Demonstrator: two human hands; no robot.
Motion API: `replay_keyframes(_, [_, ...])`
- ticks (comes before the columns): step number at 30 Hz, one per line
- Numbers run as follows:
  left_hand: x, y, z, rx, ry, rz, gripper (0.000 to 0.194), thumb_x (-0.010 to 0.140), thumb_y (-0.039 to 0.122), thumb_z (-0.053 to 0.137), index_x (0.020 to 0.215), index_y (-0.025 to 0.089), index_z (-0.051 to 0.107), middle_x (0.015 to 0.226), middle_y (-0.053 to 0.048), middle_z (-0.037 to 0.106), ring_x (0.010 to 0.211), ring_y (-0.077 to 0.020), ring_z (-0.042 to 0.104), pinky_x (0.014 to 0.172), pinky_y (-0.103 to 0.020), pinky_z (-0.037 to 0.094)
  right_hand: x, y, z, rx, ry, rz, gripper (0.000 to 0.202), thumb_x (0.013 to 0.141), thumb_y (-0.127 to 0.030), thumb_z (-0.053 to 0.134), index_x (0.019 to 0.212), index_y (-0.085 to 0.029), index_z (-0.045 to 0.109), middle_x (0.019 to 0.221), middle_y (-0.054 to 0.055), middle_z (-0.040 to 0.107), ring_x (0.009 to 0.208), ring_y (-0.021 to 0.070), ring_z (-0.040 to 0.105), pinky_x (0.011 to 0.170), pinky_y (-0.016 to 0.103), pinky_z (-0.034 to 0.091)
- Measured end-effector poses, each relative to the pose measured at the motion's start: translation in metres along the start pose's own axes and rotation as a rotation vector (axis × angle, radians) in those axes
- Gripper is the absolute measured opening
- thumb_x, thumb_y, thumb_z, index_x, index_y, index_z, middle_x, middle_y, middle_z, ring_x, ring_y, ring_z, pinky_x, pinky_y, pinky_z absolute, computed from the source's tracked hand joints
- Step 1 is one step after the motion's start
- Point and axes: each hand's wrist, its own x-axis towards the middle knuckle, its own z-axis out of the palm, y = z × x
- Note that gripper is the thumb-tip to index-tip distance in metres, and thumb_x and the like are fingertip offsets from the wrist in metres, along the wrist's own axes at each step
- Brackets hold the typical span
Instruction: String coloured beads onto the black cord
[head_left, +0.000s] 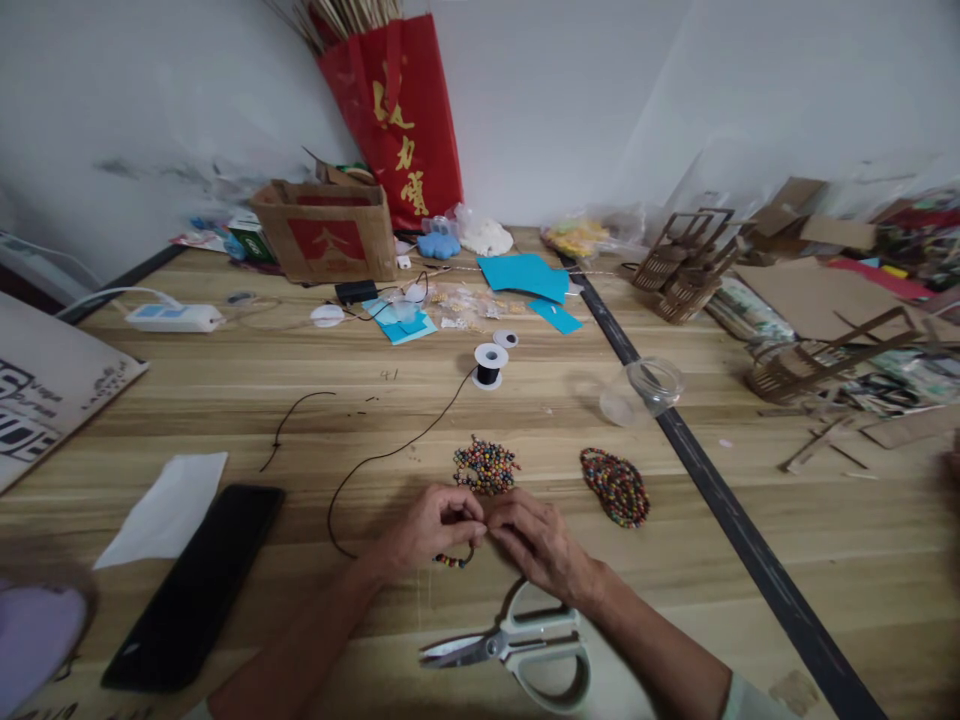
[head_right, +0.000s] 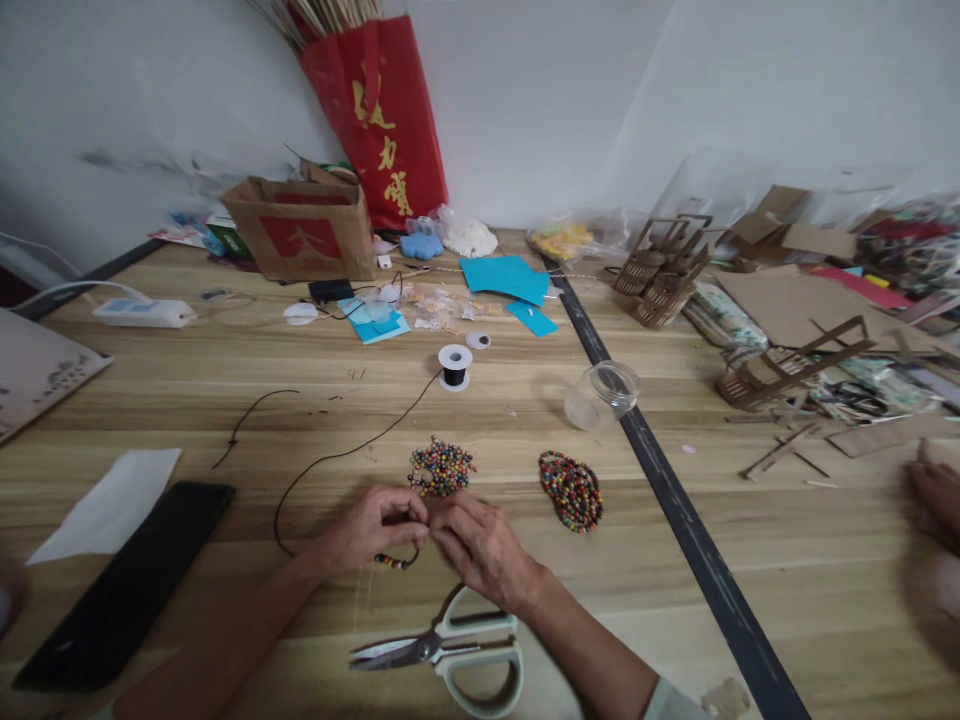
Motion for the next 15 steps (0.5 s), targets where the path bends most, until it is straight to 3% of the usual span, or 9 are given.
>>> replay_keyframes(9, [-0.003, -0.002, -0.003, 0.081, -0.026, 0.016, 0.017, 0.075, 0.029, 0.067, 0.073, 0.013, 0.06, 0.065, 0.0, 0.062, 0.058, -0.0103, 0.053, 0.057, -0.021, 0.041, 0.0, 0.003, 0.0, 0.008, 0.026, 0.02, 0.011, 0.095, -0.017, 0.049, 0.098, -0.018, 0.059, 0.089, 0.008, 0.064, 0.084, 0.0171, 0.061, 0.074, 0.028, 0.051])
replay_keyframes(15, [-0.002, 0.0, -0.007, -0.019, -0.018, -0.007, 0.018, 0.07, 0.029, 0.069, 0.069, 0.014, 0.06, 0.063, -0.001, 0.063, 0.06, -0.0114, 0.056, 0.06, -0.022, 0.044, 0.0, 0.01, 0.0, -0.065, 0.146, 0.02, 0.01, 0.094, -0.015, 0.05, 0.094, -0.019, 0.058, 0.083, 0.006, 0.061, 0.075, 0.0151, 0.057, 0.066, 0.026, 0.049])
